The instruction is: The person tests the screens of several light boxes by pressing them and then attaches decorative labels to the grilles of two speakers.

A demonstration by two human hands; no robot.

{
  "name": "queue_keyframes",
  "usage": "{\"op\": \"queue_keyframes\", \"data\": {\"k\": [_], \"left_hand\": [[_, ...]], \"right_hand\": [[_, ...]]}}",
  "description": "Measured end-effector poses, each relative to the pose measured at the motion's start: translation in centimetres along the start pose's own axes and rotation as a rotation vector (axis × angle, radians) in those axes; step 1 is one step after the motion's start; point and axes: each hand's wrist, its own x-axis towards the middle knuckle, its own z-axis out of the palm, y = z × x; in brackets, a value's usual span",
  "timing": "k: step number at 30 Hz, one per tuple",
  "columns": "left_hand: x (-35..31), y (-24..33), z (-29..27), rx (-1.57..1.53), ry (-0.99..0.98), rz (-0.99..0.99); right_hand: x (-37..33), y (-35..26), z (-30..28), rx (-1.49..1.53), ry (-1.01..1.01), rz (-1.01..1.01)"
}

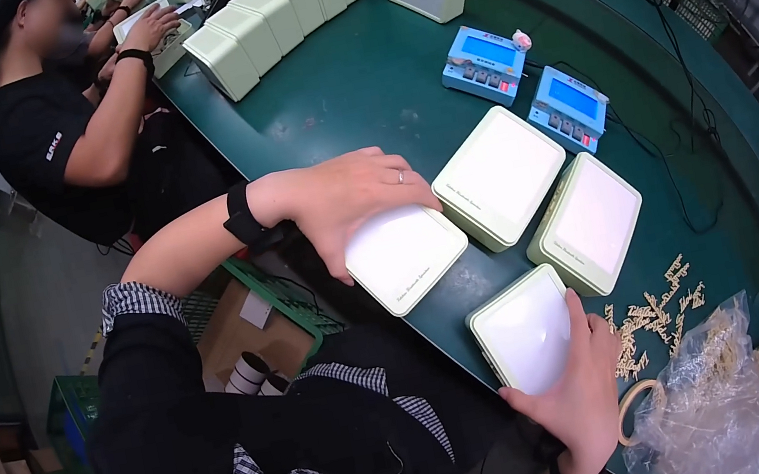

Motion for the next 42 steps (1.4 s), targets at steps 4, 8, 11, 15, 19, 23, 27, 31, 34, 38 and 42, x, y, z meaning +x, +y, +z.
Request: {"op": "queue_keyframes", "data": {"k": [4, 8, 11, 15, 19, 23, 27, 31, 34, 38, 42], "left_hand": [[0.3, -0.2, 0.0, -0.021, -0.004, -0.011], [0.9, -0.5, -0.2, -0.013, -0.011, -0.001], [0.4, 0.1, -0.4, -0.013, 0.023, 0.011], [0.6, -0.2, -0.4, -0.016, 0.046, 0.025], [1.1, 0.0, -0.3, -0.006, 0.029, 0.001], [1.1, 0.3, -0.2, -0.012, 0.014, -0.008], [1.1, 0.4, -0.1, -0.012, 0.01, -0.035], [1.1, 0.4, -0.1, -0.004, 0.02, -0.042], [1.1, 0.3, -0.1, 0.003, 0.024, -0.035], [1.2, 0.0, -0.2, 0.013, 0.017, -0.022], [1.2, 0.4, -0.5, 0.01, -0.016, -0.04]], "right_hand": [[0.5, 0.3, -0.3, -0.023, 0.02, -0.121], [0.0, 0.0, -0.1, 0.014, 0.017, 0.015], [0.4, 0.1, 0.3, 0.044, 0.066, -0.074], [0.5, 0.0, 0.1, 0.042, 0.041, -0.009], [0.1, 0.3, 0.4, 0.082, 0.082, -0.01], [-0.1, 0.4, 0.6, 0.074, 0.091, -0.015], [0.0, 0.4, 0.6, 0.08, 0.069, -0.002], [-0.2, 0.2, 0.4, 0.093, 0.076, 0.011], [-0.1, 0.5, 0.6, 0.066, 0.081, 0.001], [0.2, 0.7, 0.7, 0.053, 0.08, -0.007], [0.2, 0.7, 0.7, 0.05, 0.07, -0.003]]}}
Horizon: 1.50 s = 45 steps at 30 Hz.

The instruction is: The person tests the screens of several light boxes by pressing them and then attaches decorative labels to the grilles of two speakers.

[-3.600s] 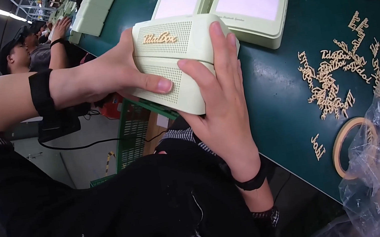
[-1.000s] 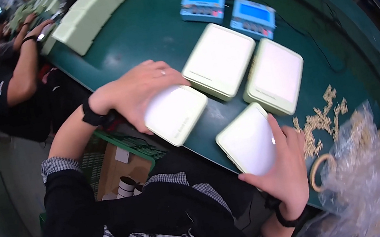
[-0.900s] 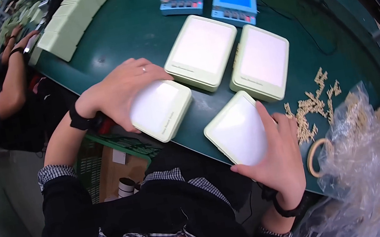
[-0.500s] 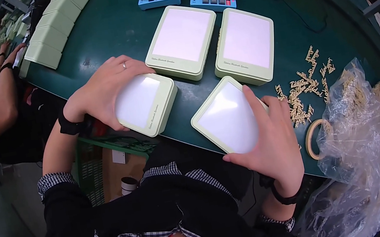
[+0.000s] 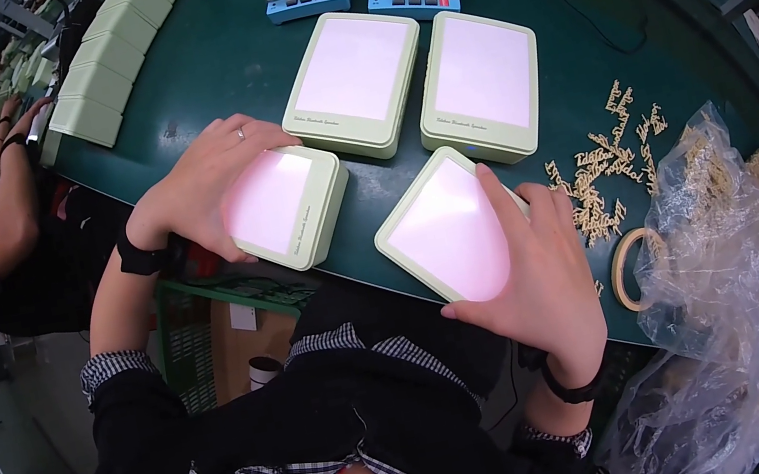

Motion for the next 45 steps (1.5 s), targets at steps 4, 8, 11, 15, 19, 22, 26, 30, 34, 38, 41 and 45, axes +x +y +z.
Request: {"op": "queue_keyframes", "data": {"k": [4, 8, 11, 15, 19, 22, 26, 30, 34, 38, 41, 45], "left_hand": [[0.2, 0.6, -0.8, -0.037, -0.019, -0.044], [2.4, 2.3, -2.5, -0.126, 0.08, -0.188], [5.9, 2.9, -0.5, 0.109, 0.199, -0.357], [11.9, 3.0, 1.7, 0.29, -0.119, -0.594], [12.1, 3.4, 1.0, 0.182, -0.18, -0.631], [12.3, 2.5, 1.1, 0.208, -0.145, -0.589], [11.6, 0.3, -1.1, -0.182, 0.001, -0.56], [9.6, 1.0, -3.9, -0.973, 0.175, -0.544], [11.6, 4.1, -3.9, -1.393, 0.282, -0.228], [15.6, 8.9, -4.0, -1.096, 0.381, 0.209], [17.8, 7.9, -3.6, -0.552, 0.46, 0.253], [19.1, 8.0, -2.8, -0.472, 0.398, 0.235]], "right_hand": [[-0.2, 0.0, -0.1, 0.043, -0.004, -0.005], [-0.5, 0.4, 0.2, -0.009, 0.003, -0.041], [-0.8, 0.1, 0.8, -0.116, 0.027, -0.136], [-1.3, 0.8, 2.0, -0.297, 0.083, -0.231], [-1.5, 0.9, 2.1, -0.281, 0.08, -0.273], [-1.4, 0.8, 1.5, -0.225, 0.092, -0.29], [-1.1, 1.8, 0.2, -0.13, 0.041, -0.325], [1.7, 2.5, -2.9, 0.607, -0.014, -0.184], [5.8, 0.6, -4.3, 1.258, 0.136, -0.071], [8.6, 0.0, -4.8, 1.467, 0.205, -0.251], [9.1, 1.6, -4.2, 1.477, 0.25, -0.308], [8.9, 4.5, -3.8, 1.502, 0.26, -0.288]]}}
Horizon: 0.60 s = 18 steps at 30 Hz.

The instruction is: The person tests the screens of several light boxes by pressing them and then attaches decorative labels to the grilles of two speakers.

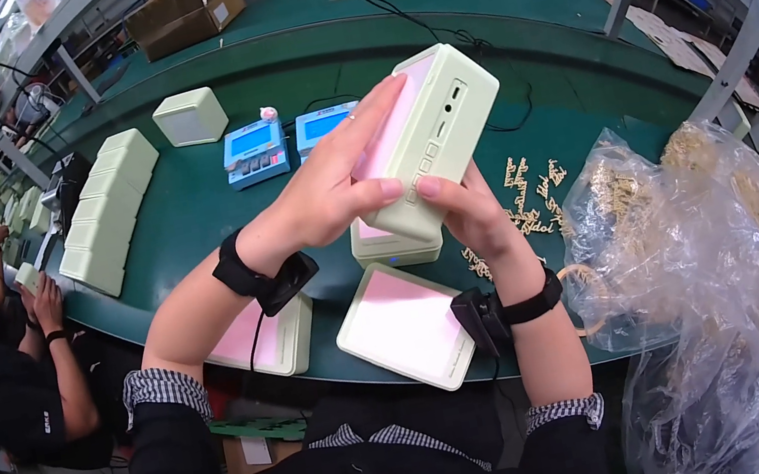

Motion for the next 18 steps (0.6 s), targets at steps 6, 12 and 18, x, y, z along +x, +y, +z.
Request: {"op": "queue_keyframes", "data": {"k": [6, 12, 18], "left_hand": [[-0.2, -2.9, 2.4, -0.144, 0.037, -0.004], [-1.2, -2.9, 2.6, -0.114, 0.037, -0.031], [-1.6, -2.4, 2.3, -0.099, 0.014, -0.102]], "right_hand": [[-0.8, 1.5, -1.4, -0.045, 0.088, 0.002], [-1.1, 1.0, -1.7, -0.099, 0.078, 0.078], [-1.2, 1.4, -1.6, -0.001, 0.208, 0.079]]}}
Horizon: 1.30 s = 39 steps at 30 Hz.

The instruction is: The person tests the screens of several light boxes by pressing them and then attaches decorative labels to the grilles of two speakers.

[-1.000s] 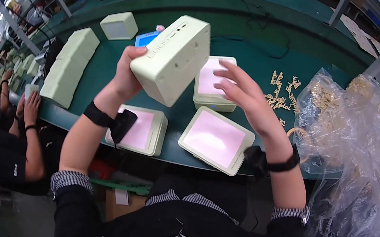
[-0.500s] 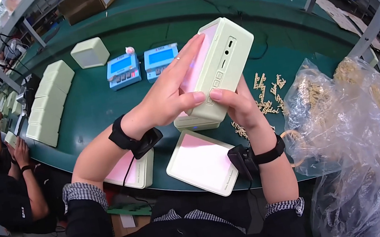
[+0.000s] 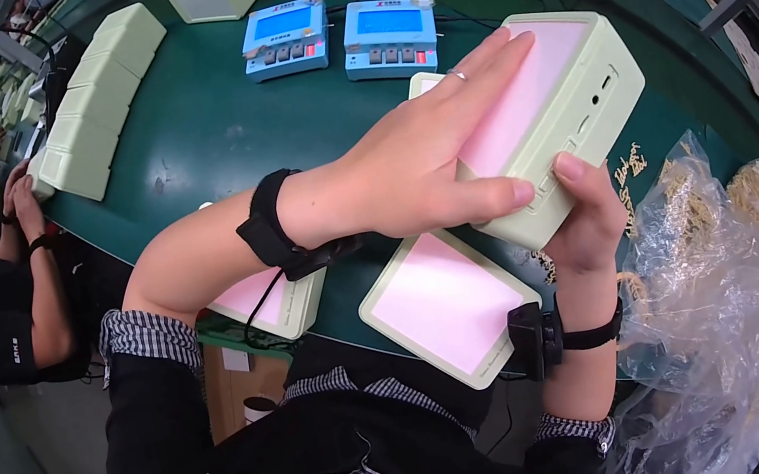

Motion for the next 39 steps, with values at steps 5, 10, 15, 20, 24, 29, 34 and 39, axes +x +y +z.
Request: {"op": "queue_keyframes", "data": {"k": [5, 10, 15, 20, 24, 29, 34, 39], "left_hand": [[-0.2, -0.3, 0.3, 0.036, 0.023, 0.012], [-0.6, 0.1, 0.2, 0.074, 0.044, 0.041], [0.3, -0.4, 0.0, -0.039, 0.03, 0.012], [1.1, -0.1, -2.5, -0.298, -0.124, -0.205], [0.8, -2.0, -3.0, 0.144, -0.159, -0.176], [-0.8, -3.0, -1.6, 0.51, -0.453, -0.157], [-1.5, -2.2, -2.2, 0.904, -0.572, 0.012], [-1.1, -1.3, -2.7, 0.937, -0.621, -0.06]], "right_hand": [[0.0, 0.2, 0.3, -0.107, -0.032, -0.046], [-0.2, 0.4, 1.2, -0.116, -0.044, -0.097], [0.2, 0.1, 1.1, 0.034, 0.046, -0.018], [0.9, 0.0, -3.6, 0.728, -0.343, 0.129], [1.0, -0.6, -4.6, 0.705, -0.129, 0.054], [0.8, -0.6, -6.0, 0.736, -0.051, -0.031], [0.8, -0.7, -6.9, 0.766, -0.217, -0.157], [1.0, -0.8, -7.6, 0.756, -0.276, -0.194]]}}
